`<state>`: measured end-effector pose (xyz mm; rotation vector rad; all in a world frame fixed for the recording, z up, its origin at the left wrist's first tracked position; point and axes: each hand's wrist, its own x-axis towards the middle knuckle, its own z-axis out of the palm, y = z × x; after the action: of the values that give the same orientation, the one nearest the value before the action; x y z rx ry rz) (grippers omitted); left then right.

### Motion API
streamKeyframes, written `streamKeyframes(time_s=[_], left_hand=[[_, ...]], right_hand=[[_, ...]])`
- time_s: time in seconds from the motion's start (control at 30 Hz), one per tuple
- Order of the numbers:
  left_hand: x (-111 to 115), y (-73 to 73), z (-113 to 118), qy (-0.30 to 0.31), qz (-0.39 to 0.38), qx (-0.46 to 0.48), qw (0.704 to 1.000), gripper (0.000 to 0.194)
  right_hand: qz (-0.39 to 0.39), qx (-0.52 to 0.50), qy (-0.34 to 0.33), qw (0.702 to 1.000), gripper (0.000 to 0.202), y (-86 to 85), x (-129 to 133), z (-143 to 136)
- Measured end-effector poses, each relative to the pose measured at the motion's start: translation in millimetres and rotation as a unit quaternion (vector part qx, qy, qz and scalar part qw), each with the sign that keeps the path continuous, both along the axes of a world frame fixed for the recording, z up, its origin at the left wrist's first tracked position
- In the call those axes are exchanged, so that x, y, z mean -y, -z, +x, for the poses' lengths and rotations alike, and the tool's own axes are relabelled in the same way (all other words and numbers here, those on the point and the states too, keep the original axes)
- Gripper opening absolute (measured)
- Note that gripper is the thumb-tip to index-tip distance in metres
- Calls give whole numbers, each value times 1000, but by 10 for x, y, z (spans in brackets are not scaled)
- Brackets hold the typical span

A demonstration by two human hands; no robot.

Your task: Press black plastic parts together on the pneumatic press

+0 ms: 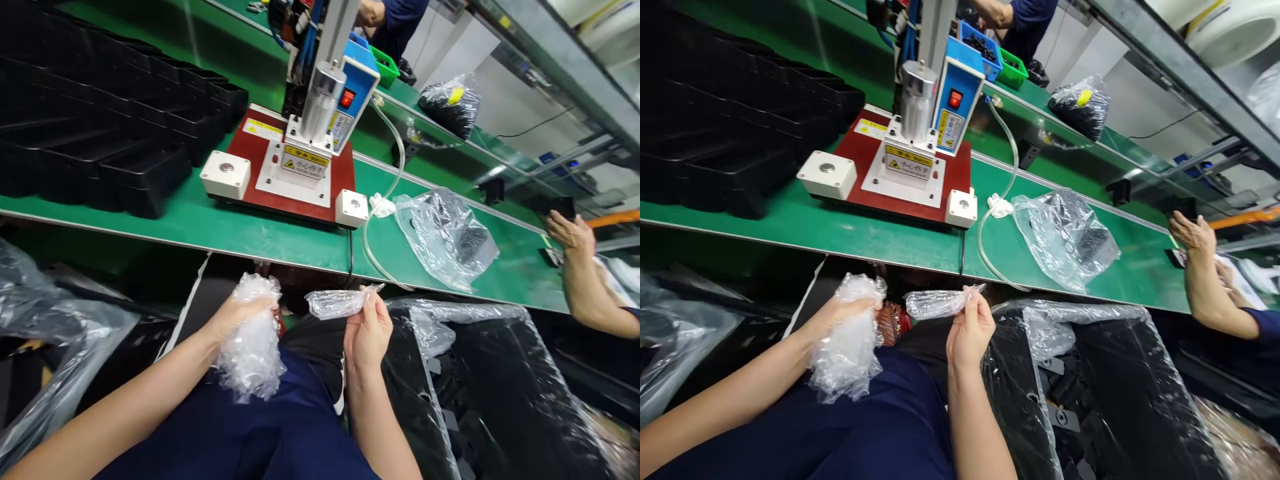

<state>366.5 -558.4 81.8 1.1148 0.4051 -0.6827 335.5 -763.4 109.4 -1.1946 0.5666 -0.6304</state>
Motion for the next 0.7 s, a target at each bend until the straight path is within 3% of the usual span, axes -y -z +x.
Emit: streamKeyframes(time_s=[0.1,0.23,0.37,0.43,0.57,0.7], left_hand=[[-34,-39,5,35,-53,-37,997,35],[40,-217,41,124,-131,49,982,37],[253,-378,79,201,-145,134,959,79],[369,-412,81,197,-120,156,961,76],[548,-393,59,121,-53,148,980,53],[635,-348,35,136,-48,145,979,45]], right_hand=[[-65,-5,-1,998,25,-20,238,-48],[-134,-34,-34,990,31,-14,332,-149],[-107,-31,-78,991,44,-2,273,-176],[-95,-17,-86,992,42,4,252,-175],[-83,1,-97,992,32,-2,208,-191],[-92,-9,-163,982,22,-35,121,-225]])
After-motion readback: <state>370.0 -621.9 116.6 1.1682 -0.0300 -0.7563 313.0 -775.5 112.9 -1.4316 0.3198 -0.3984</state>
